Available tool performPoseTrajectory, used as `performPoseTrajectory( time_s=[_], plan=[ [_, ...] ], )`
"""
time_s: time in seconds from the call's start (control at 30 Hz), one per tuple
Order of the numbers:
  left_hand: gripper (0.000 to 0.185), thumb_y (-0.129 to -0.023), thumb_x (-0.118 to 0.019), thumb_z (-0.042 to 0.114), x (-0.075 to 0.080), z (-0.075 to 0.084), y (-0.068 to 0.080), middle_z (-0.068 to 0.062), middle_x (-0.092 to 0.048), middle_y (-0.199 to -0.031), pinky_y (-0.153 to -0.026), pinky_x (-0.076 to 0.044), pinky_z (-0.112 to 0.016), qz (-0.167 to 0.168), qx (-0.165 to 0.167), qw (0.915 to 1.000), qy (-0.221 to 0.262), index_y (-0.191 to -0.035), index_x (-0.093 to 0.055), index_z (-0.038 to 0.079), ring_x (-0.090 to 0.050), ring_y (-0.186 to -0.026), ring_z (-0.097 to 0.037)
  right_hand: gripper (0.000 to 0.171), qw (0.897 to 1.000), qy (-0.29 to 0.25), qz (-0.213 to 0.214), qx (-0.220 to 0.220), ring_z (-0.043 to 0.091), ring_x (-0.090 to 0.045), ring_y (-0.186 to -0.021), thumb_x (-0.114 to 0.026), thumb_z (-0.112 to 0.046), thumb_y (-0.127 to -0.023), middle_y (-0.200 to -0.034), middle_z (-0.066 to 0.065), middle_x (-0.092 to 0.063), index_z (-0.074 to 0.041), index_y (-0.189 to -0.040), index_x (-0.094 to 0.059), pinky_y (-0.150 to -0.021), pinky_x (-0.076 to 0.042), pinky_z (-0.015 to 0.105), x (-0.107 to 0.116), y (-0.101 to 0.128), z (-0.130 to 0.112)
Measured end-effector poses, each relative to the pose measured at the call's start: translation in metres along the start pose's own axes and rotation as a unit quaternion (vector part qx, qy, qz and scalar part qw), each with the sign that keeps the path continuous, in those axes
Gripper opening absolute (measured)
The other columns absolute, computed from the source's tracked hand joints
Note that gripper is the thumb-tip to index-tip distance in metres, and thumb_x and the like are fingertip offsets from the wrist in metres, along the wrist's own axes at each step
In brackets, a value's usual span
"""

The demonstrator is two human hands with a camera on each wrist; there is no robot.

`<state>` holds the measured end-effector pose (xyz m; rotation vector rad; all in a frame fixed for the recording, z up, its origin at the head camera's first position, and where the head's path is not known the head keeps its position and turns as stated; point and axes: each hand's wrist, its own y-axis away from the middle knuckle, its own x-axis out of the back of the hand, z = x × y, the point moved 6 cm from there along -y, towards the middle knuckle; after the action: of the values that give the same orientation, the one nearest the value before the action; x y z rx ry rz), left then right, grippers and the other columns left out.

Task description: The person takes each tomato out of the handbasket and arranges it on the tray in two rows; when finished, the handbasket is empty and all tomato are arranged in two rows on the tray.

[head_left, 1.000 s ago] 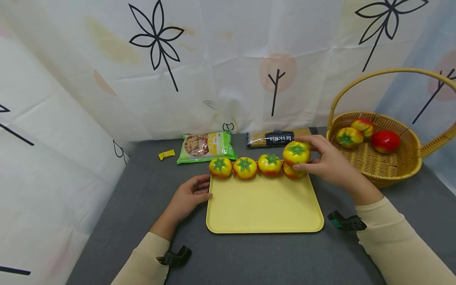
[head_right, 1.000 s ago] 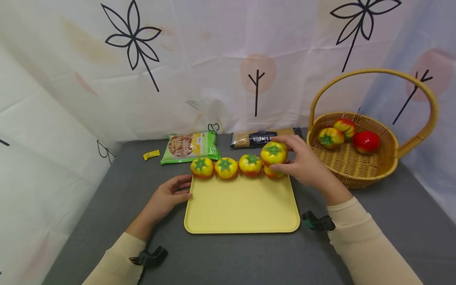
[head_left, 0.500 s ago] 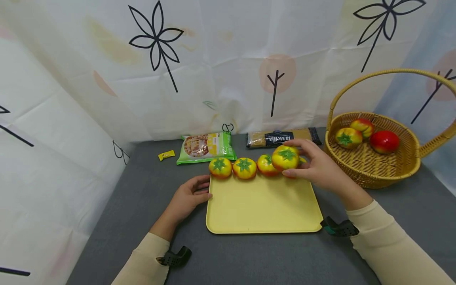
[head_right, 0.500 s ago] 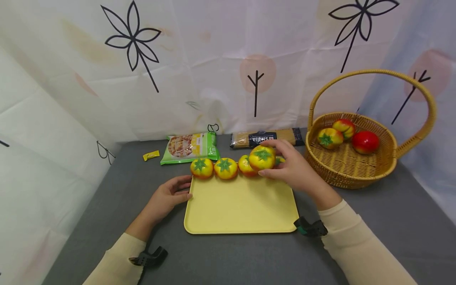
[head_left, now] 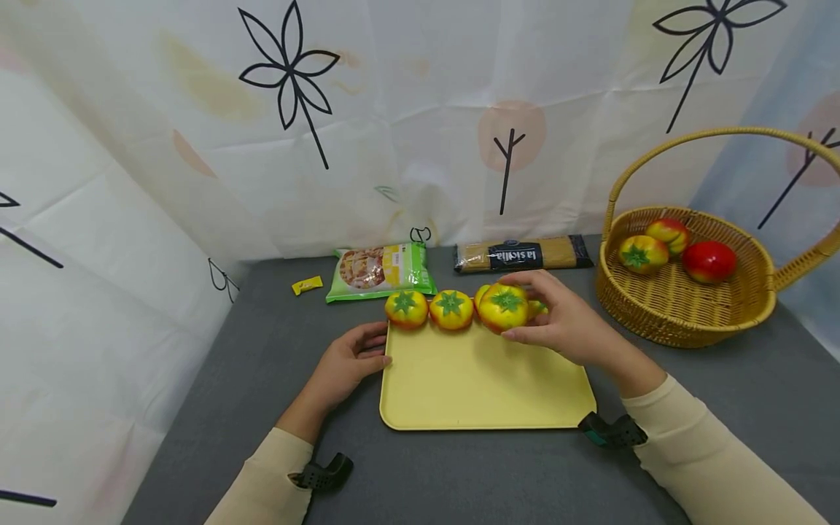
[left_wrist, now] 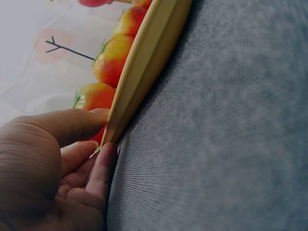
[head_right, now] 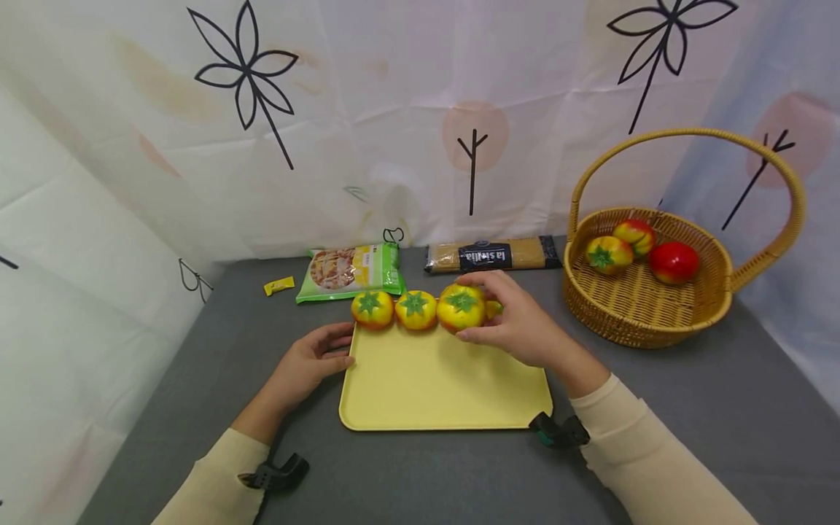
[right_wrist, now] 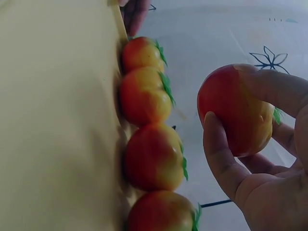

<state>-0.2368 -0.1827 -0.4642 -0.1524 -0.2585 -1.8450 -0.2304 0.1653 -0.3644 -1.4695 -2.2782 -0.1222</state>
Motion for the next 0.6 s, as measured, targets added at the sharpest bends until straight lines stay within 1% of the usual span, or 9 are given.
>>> performPoseTrajectory(
  time_s=[0.1,0.2,0.37,0.47,0.6],
  plan=[
    [0.066,-0.097,-0.081,0.002,0.000,0.000,0.000,-0.020,-0.058,-0.153,-0.105,-0.056,-0.034,0.001,-0.001,1.0000,-0.001,-0.157,-0.054,0.000,-0.060,-0.137,-0.036,0.071,1.000,0.002,-0.013,0.008,0.045,-0.054,-0.133,-0.087,0.000,-0.093,-0.152,0.018,-0.043,-0.004,-0.155,-0.054,-0.091,-0.063,0.034,-0.009,-0.001,0.001],
    [0.066,-0.098,-0.081,0.002,0.000,0.000,0.001,-0.020,-0.058,-0.153,-0.106,-0.056,-0.035,0.001,0.001,1.0000,-0.001,-0.157,-0.054,0.000,-0.060,-0.136,-0.036,0.071,0.999,-0.010,-0.028,0.019,0.041,-0.056,-0.129,-0.088,0.002,-0.091,-0.153,0.017,-0.042,-0.005,-0.155,-0.056,-0.089,-0.064,0.035,-0.018,-0.002,0.001],
    [0.065,-0.098,-0.081,0.003,0.000,0.001,0.001,-0.020,-0.058,-0.153,-0.106,-0.056,-0.037,0.001,0.003,1.0000,-0.003,-0.158,-0.054,0.001,-0.060,-0.136,-0.036,0.069,0.999,-0.022,-0.041,0.027,0.039,-0.058,-0.123,-0.088,0.000,-0.092,-0.154,0.018,-0.041,-0.008,-0.153,-0.058,-0.084,-0.066,0.036,-0.032,-0.002,-0.001],
    [0.065,-0.098,-0.080,0.002,0.000,0.002,0.001,-0.020,-0.058,-0.153,-0.107,-0.056,-0.037,0.003,0.000,1.0000,-0.005,-0.158,-0.054,0.000,-0.059,-0.137,-0.035,0.068,0.998,-0.022,-0.049,0.018,0.039,-0.058,-0.125,-0.090,-0.004,-0.092,-0.156,0.018,-0.041,-0.010,-0.152,-0.059,-0.085,-0.065,0.036,-0.040,-0.003,0.000],
    [0.065,-0.098,-0.081,0.003,0.000,0.003,0.000,-0.019,-0.058,-0.153,-0.107,-0.056,-0.038,0.004,0.005,1.0000,-0.006,-0.158,-0.054,0.001,-0.060,-0.137,-0.036,0.067,0.998,-0.021,-0.060,0.011,0.037,-0.057,-0.130,-0.090,-0.009,-0.093,-0.156,0.016,-0.045,-0.011,-0.152,-0.059,-0.087,-0.064,0.036,-0.051,-0.004,0.003]
  ],
)
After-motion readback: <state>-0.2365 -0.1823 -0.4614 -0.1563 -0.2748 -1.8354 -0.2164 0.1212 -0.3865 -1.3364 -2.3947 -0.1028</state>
